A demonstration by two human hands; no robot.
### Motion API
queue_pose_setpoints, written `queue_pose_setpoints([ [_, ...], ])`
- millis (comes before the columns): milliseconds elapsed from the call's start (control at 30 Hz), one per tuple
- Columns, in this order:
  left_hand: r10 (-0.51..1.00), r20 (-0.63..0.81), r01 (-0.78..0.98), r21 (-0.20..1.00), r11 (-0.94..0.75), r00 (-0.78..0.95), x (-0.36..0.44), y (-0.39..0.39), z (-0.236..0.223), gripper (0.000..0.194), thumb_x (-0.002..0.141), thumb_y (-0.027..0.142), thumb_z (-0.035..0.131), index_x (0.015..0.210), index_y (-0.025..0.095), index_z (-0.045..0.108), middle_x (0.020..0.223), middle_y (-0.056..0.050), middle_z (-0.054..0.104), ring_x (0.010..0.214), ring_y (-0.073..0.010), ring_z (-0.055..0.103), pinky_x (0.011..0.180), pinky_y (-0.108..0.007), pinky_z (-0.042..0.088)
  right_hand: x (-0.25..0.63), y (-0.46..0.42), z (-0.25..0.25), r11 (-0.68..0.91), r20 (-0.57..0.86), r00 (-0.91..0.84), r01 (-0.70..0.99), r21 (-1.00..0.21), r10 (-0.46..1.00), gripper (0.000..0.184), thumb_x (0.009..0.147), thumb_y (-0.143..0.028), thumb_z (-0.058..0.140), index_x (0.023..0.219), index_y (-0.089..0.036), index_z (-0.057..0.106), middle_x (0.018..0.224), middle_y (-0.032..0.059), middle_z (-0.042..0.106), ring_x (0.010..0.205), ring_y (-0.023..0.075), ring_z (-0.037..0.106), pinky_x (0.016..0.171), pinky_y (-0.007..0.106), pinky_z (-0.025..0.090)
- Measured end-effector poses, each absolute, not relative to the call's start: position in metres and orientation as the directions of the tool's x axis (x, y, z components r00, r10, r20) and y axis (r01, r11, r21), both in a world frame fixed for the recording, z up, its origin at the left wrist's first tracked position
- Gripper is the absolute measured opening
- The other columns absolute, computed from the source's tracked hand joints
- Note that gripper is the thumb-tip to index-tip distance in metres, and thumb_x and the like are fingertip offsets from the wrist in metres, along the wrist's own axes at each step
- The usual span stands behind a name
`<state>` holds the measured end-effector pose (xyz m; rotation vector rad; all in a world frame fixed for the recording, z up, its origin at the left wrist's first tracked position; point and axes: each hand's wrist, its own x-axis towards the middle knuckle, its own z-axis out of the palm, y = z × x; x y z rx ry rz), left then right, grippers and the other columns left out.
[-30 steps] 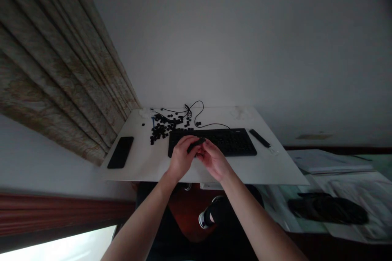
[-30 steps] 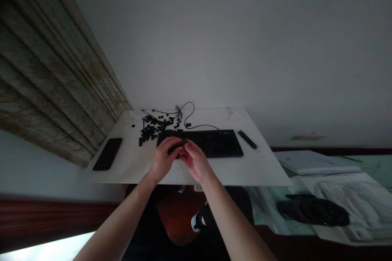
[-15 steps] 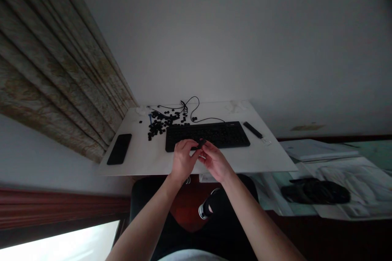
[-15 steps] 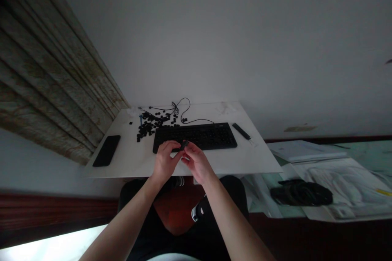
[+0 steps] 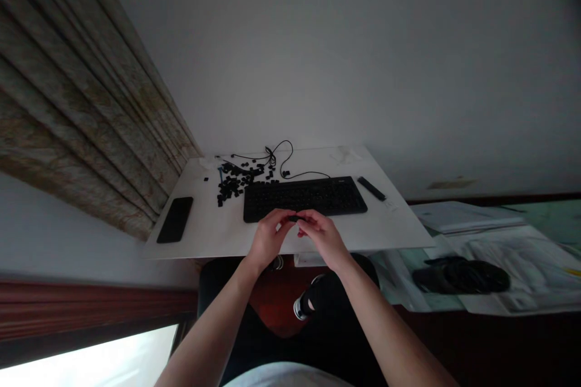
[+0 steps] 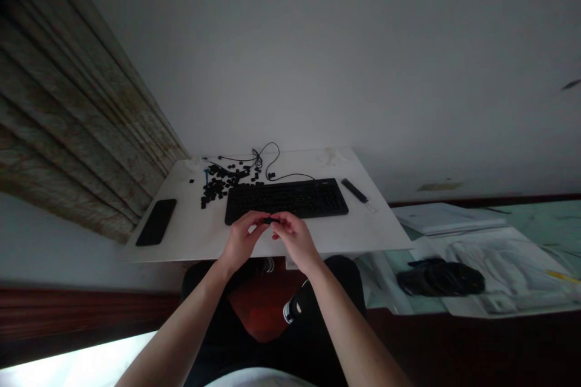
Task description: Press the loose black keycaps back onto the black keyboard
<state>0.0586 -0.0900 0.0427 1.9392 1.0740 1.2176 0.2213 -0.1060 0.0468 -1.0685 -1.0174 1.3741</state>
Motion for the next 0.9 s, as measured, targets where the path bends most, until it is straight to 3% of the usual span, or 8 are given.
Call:
queue_pose_setpoints([
  [200,0.905,0.387,0.379,0.822,-0.426,0.177,0.061,-0.103,0.024,0.016,0.092,0.025,0.064,0.106,0.021,0.070,0.092,-0.005,0.071,0.079,-0.0161,0.066,0.075,-0.030,0.055,0.221,-0.118,0.024,-0.163,-0.174,-0.007,-0.403,-0.901,0.985,0.036,0.070,-0.040,0.082,0.099,-0.022,0.071,0.084,0.0016,0.068,0.069,0.0137,0.060,0.069,0.030,0.049],
  [333,0.919,0.357,0.383,0.835,-0.395,0.170,0.064,-0.107,0.016,0.017,0.092,0.028,0.064,0.106,0.020,0.070,0.091,-0.005,0.071,0.080,-0.0168,0.067,0.076,-0.031,0.056,0.220,-0.121,0.013,-0.181,-0.217,0.042,-0.411,-0.893,0.975,0.040,0.067,-0.043,0.084,0.098,-0.021,0.072,0.082,0.0021,0.069,0.065,0.0131,0.058,0.066,0.029,0.048],
  [600,0.888,0.375,0.413,0.788,-0.457,0.266,0.070,-0.093,-0.001,0.018,0.091,0.021,0.064,0.108,0.021,0.071,0.095,-0.005,0.073,0.084,-0.0178,0.068,0.079,-0.033,0.057,0.235,-0.108,0.006,-0.211,-0.237,0.079,-0.251,-0.945,0.968,0.038,0.062,-0.048,0.085,0.083,-0.018,0.073,0.064,0.0008,0.064,0.059,0.0147,0.055,0.053,0.028,0.043],
  [767,0.829,0.408,0.522,0.645,-0.558,0.382,0.094,-0.049,-0.001,0.020,0.088,0.018,0.068,0.107,0.022,0.072,0.099,-0.006,0.073,0.095,-0.0209,0.067,0.089,-0.038,0.054,0.272,-0.068,0.010,-0.190,-0.192,0.088,-0.032,-0.981,0.977,0.036,0.060,-0.044,0.083,0.080,-0.016,0.074,0.062,0.0019,0.065,0.055,0.0140,0.054,0.050,0.027,0.042],
  [900,0.846,0.343,0.669,0.519,-0.532,0.407,0.113,-0.006,0.005,0.031,0.088,0.020,0.067,0.119,0.020,0.067,0.115,-0.009,0.070,0.109,-0.0240,0.063,0.098,-0.043,0.048,0.308,-0.024,0.012,-0.232,-0.210,0.184,0.106,-0.967,0.960,0.025,0.065,-0.037,0.080,0.076,-0.015,0.074,0.069,0.0057,0.070,0.057,0.0135,0.058,0.049,0.025,0.044],
])
